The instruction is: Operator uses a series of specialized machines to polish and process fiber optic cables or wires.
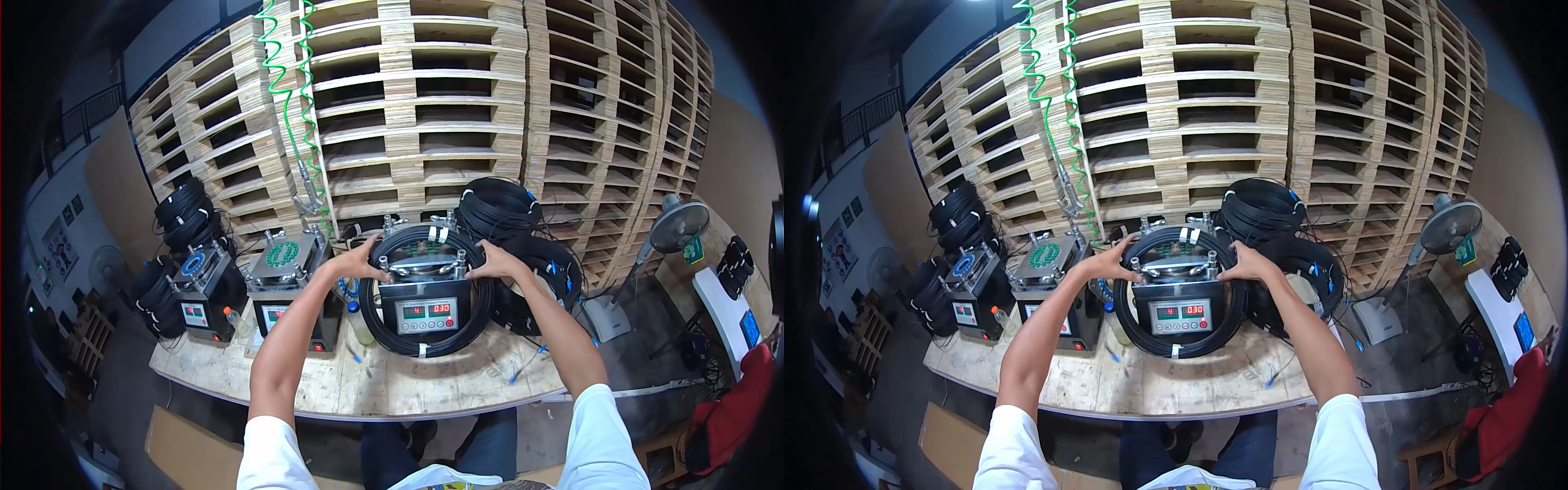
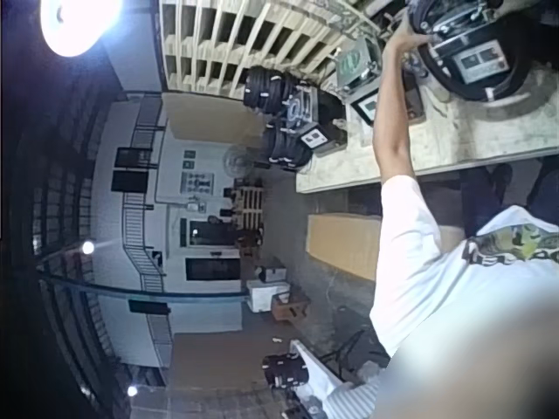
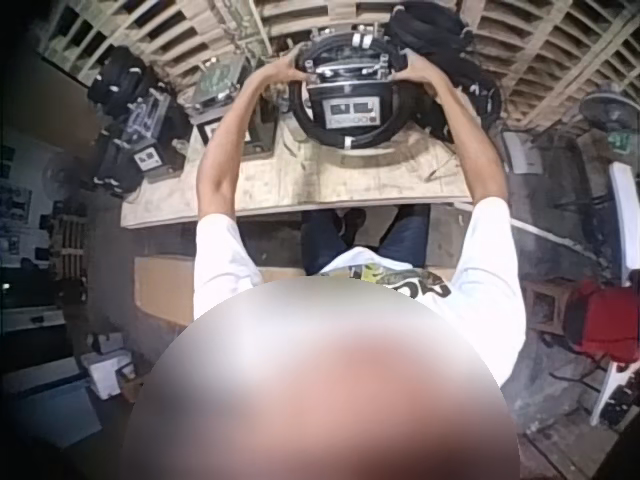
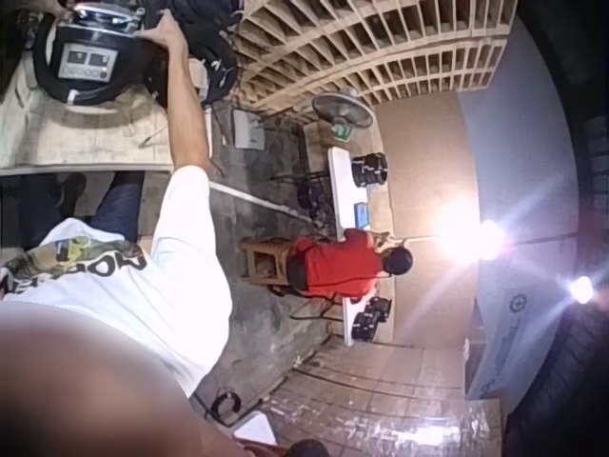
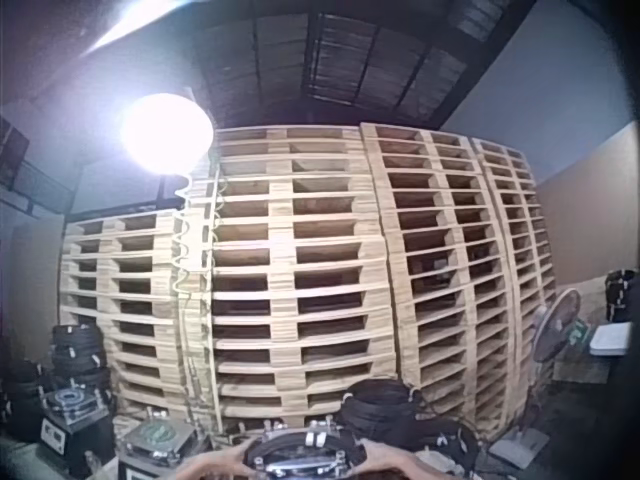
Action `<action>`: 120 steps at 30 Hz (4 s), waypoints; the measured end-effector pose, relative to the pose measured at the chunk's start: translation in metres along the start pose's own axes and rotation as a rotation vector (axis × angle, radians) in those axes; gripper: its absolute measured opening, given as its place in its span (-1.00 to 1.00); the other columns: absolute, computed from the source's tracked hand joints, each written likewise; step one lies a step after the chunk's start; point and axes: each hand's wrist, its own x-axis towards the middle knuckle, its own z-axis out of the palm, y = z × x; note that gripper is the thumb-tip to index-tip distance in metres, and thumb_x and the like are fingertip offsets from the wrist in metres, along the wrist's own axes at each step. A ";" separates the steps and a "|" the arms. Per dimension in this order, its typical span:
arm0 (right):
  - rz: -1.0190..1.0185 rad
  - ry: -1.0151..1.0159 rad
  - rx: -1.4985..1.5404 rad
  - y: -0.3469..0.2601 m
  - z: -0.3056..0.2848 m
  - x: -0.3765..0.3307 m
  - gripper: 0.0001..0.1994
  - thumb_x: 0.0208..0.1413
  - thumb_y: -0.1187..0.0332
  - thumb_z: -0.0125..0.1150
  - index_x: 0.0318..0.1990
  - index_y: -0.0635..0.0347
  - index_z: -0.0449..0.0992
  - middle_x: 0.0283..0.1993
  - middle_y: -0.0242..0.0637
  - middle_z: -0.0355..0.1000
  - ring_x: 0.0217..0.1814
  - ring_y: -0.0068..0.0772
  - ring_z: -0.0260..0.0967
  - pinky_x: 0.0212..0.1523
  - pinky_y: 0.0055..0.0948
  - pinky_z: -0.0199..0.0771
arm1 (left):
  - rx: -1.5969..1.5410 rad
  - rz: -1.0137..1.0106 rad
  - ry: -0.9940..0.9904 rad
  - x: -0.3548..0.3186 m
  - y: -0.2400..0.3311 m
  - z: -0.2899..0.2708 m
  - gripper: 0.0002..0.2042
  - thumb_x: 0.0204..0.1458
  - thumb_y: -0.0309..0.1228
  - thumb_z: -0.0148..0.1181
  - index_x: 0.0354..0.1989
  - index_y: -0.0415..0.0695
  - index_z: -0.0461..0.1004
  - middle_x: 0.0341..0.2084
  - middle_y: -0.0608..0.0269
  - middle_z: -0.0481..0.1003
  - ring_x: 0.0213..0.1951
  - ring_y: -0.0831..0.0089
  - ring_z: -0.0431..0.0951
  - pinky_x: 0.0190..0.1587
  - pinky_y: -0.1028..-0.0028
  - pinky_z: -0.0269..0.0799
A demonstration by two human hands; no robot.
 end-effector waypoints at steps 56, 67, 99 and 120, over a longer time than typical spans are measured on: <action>-0.598 -0.032 -0.021 -0.117 0.044 -0.264 -0.44 -0.41 0.56 0.45 -0.13 0.22 0.35 -0.14 -0.09 0.32 -0.05 0.07 0.31 -0.01 -0.16 0.36 | -0.103 0.348 0.431 -0.256 0.062 0.153 -0.53 -0.24 -0.74 0.30 -0.10 -0.17 0.33 -0.25 0.13 0.44 -0.13 0.12 0.52 0.14 0.25 0.37; -0.861 -0.389 -0.356 -0.102 0.123 -0.318 -0.67 0.01 0.40 0.17 -0.01 0.03 0.41 -0.28 -0.41 0.29 -0.11 -0.42 0.35 -0.03 -0.27 0.28 | 0.426 0.582 0.196 -0.285 0.004 0.214 -0.80 -0.08 -0.52 0.25 -0.23 -0.09 0.52 -0.09 0.18 0.45 0.06 0.27 0.47 0.31 0.06 0.27; -0.555 -1.004 -0.099 -0.061 0.124 -0.239 -0.39 -0.02 0.10 0.40 0.21 0.05 0.42 0.11 -0.12 0.41 0.27 -0.10 0.25 0.28 -0.14 0.20 | 0.377 0.296 -0.801 -0.201 0.029 0.157 -0.15 -0.32 -0.35 0.52 0.29 0.01 0.29 0.29 0.16 0.19 0.43 0.22 0.01 0.35 0.03 0.16; 0.306 0.207 0.807 -0.026 0.042 0.105 -0.72 0.06 0.25 0.36 -0.54 0.28 0.54 -0.66 -0.42 0.38 -0.73 -0.57 0.22 -0.71 -0.47 0.14 | -0.415 -0.251 0.416 0.014 0.025 0.044 -0.37 0.04 -0.08 0.34 0.24 -0.09 0.31 -0.28 0.08 0.54 -0.31 0.47 0.52 -0.21 0.43 0.44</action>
